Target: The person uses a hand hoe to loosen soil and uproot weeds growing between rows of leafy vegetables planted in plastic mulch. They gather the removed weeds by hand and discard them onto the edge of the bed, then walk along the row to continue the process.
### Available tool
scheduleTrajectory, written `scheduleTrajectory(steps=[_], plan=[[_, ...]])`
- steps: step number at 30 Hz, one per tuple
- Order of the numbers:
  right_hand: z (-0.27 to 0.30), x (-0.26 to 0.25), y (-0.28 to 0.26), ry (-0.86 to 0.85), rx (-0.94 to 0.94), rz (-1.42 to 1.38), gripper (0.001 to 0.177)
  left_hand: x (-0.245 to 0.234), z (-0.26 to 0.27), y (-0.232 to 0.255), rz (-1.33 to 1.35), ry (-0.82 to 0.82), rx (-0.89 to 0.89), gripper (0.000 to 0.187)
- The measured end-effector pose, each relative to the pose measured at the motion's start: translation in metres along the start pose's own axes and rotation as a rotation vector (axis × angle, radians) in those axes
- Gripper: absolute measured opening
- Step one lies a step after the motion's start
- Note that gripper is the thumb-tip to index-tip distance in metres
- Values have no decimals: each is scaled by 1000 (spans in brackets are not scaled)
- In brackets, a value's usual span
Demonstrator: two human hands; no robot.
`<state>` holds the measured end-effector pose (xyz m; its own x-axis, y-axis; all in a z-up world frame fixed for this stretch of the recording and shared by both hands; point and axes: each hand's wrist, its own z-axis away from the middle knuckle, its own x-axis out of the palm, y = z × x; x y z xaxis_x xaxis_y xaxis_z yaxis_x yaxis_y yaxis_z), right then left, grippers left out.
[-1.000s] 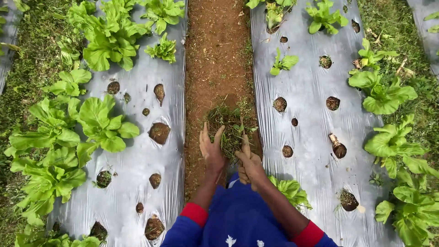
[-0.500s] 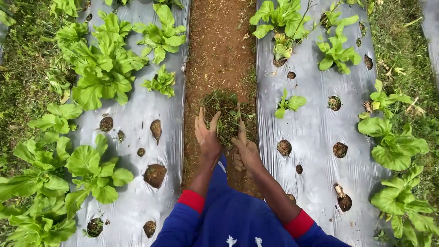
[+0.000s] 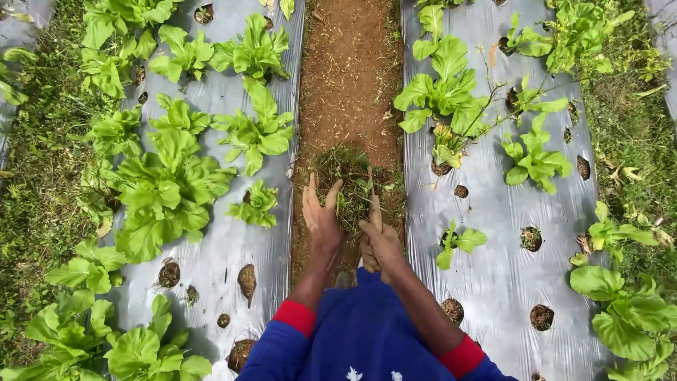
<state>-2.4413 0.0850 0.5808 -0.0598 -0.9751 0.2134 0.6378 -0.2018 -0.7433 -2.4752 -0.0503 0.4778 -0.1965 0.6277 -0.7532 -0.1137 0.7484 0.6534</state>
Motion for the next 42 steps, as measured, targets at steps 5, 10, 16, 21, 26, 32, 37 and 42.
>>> scheduleTrajectory(steps=[5, 10, 16, 21, 26, 32, 37, 42], plan=[[-72, -5, -33, -6, 18, 1, 38, 31, -70, -4, -18, 2, 21, 118], [-153, -14, -71, -15, 70, -33, 37, 39, -147, 23, -14, 45, 36, 114], [-228, -18, -147, -73, 63, 49, 36, 66, -246, 34, 146, 124, 39, 110], [-289, -16, -191, -90, 70, 82, 35, 67, -314, 55, 75, 161, 21, 118], [-340, -2, -249, -58, 74, 81, 36, 72, -389, 69, 111, 11, -99, 111], [-403, 35, -329, -43, 36, 74, 36, 103, -494, 50, 88, -78, -109, 113], [-479, 49, -372, 5, -1, 40, 35, 114, -590, 42, 85, -83, -31, 113], [-475, 93, -484, 44, 33, 37, 37, 119, -654, 49, 97, -14, 17, 115]])
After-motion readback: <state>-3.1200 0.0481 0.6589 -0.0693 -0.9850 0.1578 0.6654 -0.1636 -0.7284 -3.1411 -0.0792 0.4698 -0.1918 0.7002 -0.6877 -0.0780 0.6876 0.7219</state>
